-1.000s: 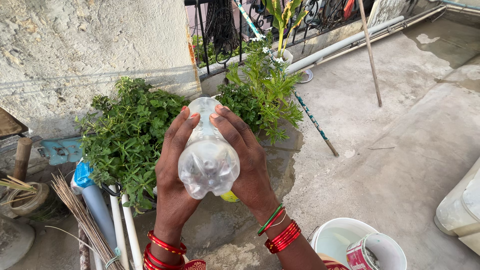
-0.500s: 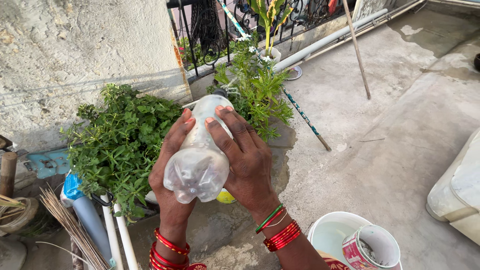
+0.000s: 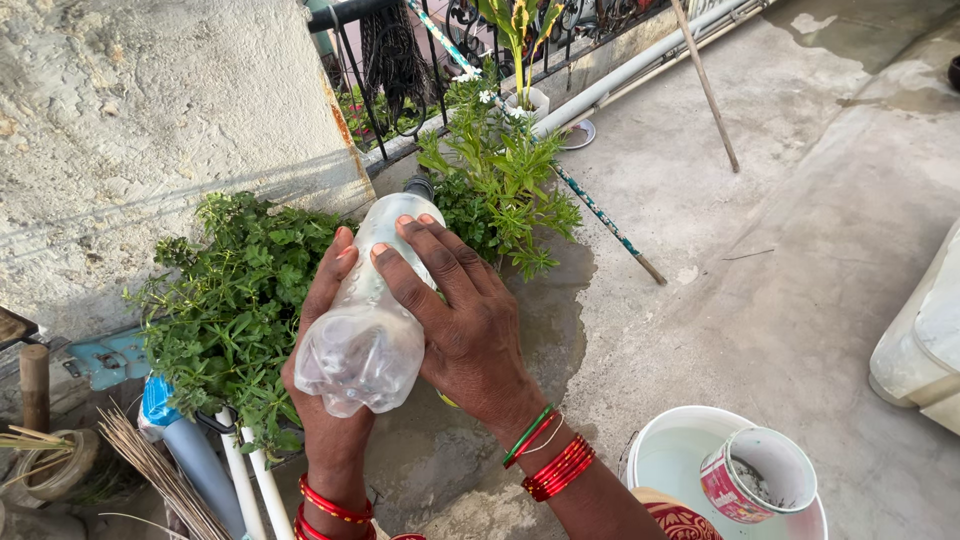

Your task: The person waters plants in small pots by hand using a plastic bottle, then refills the bottle from a bucket and continues watering.

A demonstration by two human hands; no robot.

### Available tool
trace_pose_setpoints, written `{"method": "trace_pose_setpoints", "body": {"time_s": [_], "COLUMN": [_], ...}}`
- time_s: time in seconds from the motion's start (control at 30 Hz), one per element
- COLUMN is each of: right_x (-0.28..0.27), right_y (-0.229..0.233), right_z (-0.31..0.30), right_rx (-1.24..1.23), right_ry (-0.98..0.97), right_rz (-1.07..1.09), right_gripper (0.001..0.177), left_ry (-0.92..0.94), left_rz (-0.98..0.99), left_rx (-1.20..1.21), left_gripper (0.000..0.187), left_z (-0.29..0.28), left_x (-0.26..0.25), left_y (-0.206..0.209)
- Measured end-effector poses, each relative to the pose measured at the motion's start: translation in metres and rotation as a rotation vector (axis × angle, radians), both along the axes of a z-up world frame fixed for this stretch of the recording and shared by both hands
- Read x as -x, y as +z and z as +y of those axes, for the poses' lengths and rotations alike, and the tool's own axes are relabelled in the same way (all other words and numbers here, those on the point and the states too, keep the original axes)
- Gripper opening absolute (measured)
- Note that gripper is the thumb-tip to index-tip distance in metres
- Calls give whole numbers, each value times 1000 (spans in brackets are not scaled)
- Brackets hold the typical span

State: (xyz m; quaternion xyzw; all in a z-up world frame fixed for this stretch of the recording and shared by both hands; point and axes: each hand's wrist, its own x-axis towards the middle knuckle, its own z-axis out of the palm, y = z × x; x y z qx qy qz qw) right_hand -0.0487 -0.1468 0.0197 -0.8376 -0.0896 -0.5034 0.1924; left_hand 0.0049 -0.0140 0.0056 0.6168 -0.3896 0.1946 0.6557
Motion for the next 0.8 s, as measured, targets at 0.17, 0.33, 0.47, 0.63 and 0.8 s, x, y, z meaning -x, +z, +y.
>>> {"method": "trace_pose_setpoints", "body": {"time_s": [0.17, 0.33, 0.47, 0.63, 0.8], "right_x": [5, 9, 9, 5, 1], "right_y": [2, 6, 7, 3, -2], "right_z": [1, -4, -6, -1, 4], "right_rx": [33, 76, 69, -70, -221], "right_ry": [-65, -96, -68, 66, 200], "right_rz": [-52, -34, -19, 1, 28], "right_gripper": [61, 60, 62, 65, 70], "left_ry": [-84, -87, -57, -22, 63], "left_rz": [78, 65, 20, 11, -59], "left_rx": [44, 37, 28, 4, -98], "left_gripper": [52, 51, 58, 64, 69], "left_z": [3, 1, -3, 3, 11], "left_x": [-1, -1, 1, 5, 9], "left_y": [-3, -4, -4, 2, 12]}}
